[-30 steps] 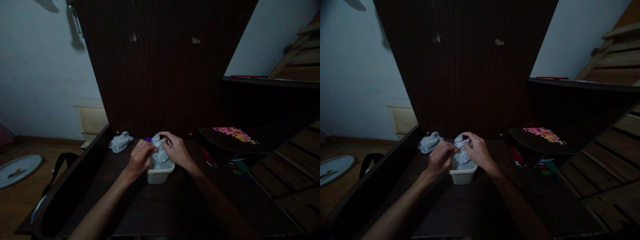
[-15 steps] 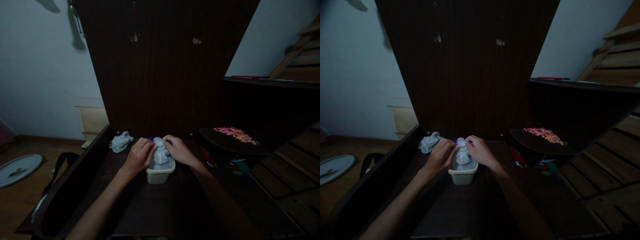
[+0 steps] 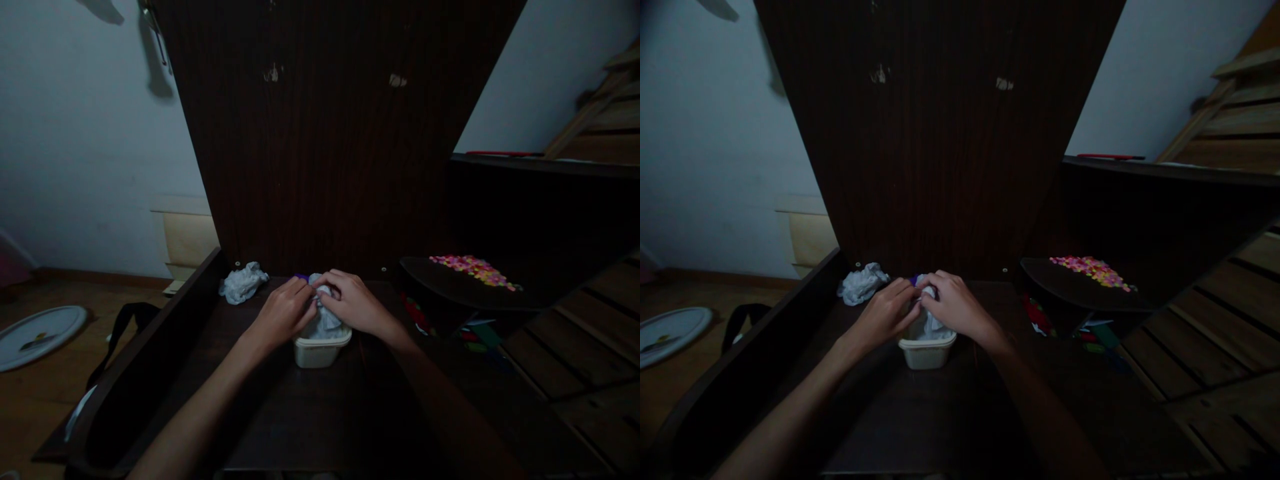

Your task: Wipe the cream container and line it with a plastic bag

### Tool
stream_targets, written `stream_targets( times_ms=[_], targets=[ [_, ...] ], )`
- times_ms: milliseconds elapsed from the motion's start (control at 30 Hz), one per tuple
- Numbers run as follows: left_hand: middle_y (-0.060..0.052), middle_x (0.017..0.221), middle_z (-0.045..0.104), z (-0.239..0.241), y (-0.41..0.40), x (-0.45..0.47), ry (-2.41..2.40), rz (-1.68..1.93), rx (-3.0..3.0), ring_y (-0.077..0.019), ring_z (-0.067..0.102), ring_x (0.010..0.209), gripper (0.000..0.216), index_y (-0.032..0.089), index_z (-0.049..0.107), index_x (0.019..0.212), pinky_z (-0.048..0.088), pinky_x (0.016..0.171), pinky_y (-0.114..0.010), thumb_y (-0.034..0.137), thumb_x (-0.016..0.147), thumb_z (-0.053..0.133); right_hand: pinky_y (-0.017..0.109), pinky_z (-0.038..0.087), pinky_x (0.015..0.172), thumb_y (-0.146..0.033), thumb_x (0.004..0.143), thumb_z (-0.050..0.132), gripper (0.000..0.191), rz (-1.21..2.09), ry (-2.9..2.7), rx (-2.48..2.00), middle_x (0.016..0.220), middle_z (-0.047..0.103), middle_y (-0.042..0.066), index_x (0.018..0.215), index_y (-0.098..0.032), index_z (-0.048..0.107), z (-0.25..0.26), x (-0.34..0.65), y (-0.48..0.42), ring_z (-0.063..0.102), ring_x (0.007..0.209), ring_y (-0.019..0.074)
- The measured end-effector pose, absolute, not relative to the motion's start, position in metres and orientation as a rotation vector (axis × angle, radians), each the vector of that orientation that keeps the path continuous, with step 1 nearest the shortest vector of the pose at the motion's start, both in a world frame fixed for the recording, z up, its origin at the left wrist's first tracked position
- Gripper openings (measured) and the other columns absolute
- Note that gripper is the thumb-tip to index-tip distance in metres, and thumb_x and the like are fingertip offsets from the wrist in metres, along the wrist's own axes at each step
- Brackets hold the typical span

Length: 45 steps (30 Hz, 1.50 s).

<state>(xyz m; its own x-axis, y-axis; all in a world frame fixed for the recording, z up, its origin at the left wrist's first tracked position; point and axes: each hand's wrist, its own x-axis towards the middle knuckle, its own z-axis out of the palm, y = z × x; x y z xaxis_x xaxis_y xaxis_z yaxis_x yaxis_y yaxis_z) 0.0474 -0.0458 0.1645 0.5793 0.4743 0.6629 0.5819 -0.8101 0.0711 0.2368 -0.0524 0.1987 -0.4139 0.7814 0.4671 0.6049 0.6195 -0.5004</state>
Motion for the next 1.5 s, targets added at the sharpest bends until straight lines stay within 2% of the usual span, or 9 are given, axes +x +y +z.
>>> stream_targets(
  times_ms=[100,233,400,533,800,933,1100,1233,1500],
  targets=[
    [-0.005,0.085,0.061,0.162,-0.045,0.048,-0.804,-1.096,-2.602,-0.0202,0.058,0.078,0.013,0.019,0.058,0.091,0.051,0.069,-0.031,0.017,0.099,0.048,0.029,0.045,0.077,-0.008,0.086,0.059,0.019,0.249,-2.23,-1.121,0.088,0.068,0.003,0.098,-0.018,0.071,0.199,0.241,-0.051,0.061,0.08,0.0169],
    [-0.003,0.077,0.059,0.16,-0.047,0.048,-0.687,-1.119,-2.517,-0.0181,0.055,0.071,0.019,0.018,0.059,0.087,0.048,0.064,-0.029,0.015,0.1,0.046,0.031,0.045,0.082,-0.01,0.091,0.056,0.02,0.182,-2.287,-1.15,0.096,0.069,0.006,0.102,-0.018,0.071,0.194,0.246,-0.047,0.064,0.09,0.0195],
    [-0.002,0.072,0.059,0.157,-0.047,0.046,-0.518,-1.221,-2.368,-0.0166,0.054,0.066,0.013,0.017,0.061,0.097,0.046,0.06,-0.028,0.014,0.1,0.049,0.03,0.043,0.08,-0.008,0.093,0.051,0.025,0.146,-2.327,-1.145,0.092,0.066,0.006,0.103,-0.018,0.071,0.192,0.249,-0.045,0.061,0.088,0.0187],
    [-0.004,0.078,0.063,0.15,-0.047,0.044,-0.511,-1.336,-2.31,-0.0171,0.057,0.069,0.011,0.016,0.06,0.106,0.05,0.064,-0.029,0.012,0.098,0.054,0.03,0.042,0.077,-0.007,0.092,0.049,0.021,0.219,-2.289,-1.139,0.087,0.064,0.004,0.087,-0.018,0.066,0.191,0.249,-0.044,0.06,0.082,0.0173],
    [-0.005,0.085,0.066,0.137,-0.042,0.046,-0.654,-1.519,-2.321,-0.0186,0.061,0.079,0.011,0.016,0.061,0.104,0.053,0.072,-0.03,0.01,0.096,0.058,0.03,0.042,0.076,-0.007,0.089,0.049,0.018,0.252,-2.136,-1.184,0.085,0.062,0.003,0.08,-0.019,0.06,0.185,0.247,-0.038,0.059,0.082,0.0171],
    [-0.006,0.086,0.065,0.148,-0.042,0.045,-0.827,-1.459,-2.441,-0.0201,0.062,0.082,0.008,0.017,0.062,0.096,0.053,0.075,-0.033,0.015,0.098,0.054,0.027,0.043,0.071,-0.005,0.082,0.052,0.018,0.39,-1.99,-1.169,0.083,0.067,0.002,0.083,-0.018,0.065,0.184,0.247,-0.037,0.061,0.077,0.0152],
    [-0.008,0.094,0.066,0.167,-0.051,0.047,-0.897,-1.371,-2.565,-0.023,0.062,0.089,0.019,0.016,0.064,0.11,0.053,0.078,-0.036,0.026,0.094,0.06,0.025,0.041,0.062,-0.009,0.078,0.056,0.021,0.463,-1.865,-1.169,0.074,0.066,-0.002,0.093,-0.018,0.066,0.189,0.242,-0.044,0.058,0.065,0.0133],
    [-0.006,0.089,0.065,0.175,-0.054,0.049,-0.975,-1.239,-2.641,-0.0215,0.061,0.084,0.016,0.017,0.067,0.099,0.052,0.077,-0.035,0.03,0.098,0.059,0.026,0.041,0.063,-0.011,0.076,0.054,0.02,0.507,-1.856,-1.13,0.073,0.065,-0.002,0.093,-0.02,0.063,0.192,0.238,-0.047,0.059,0.066,0.0136],
    [-0.004,0.082,0.062,0.172,-0.048,0.045,-1.037,-1.308,-2.766,-0.02,0.058,0.079,0.013,0.018,0.061,0.085,0.047,0.072,-0.031,0.016,0.097,0.056,0.026,0.044,0.065,-0.017,0.078,0.053,0.014,0.74,-1.842,-1.004,0.081,0.06,-0.001,0.091,-0.022,0.058,0.184,0.242,-0.041,0.058,0.075,0.0143]
  ],
)
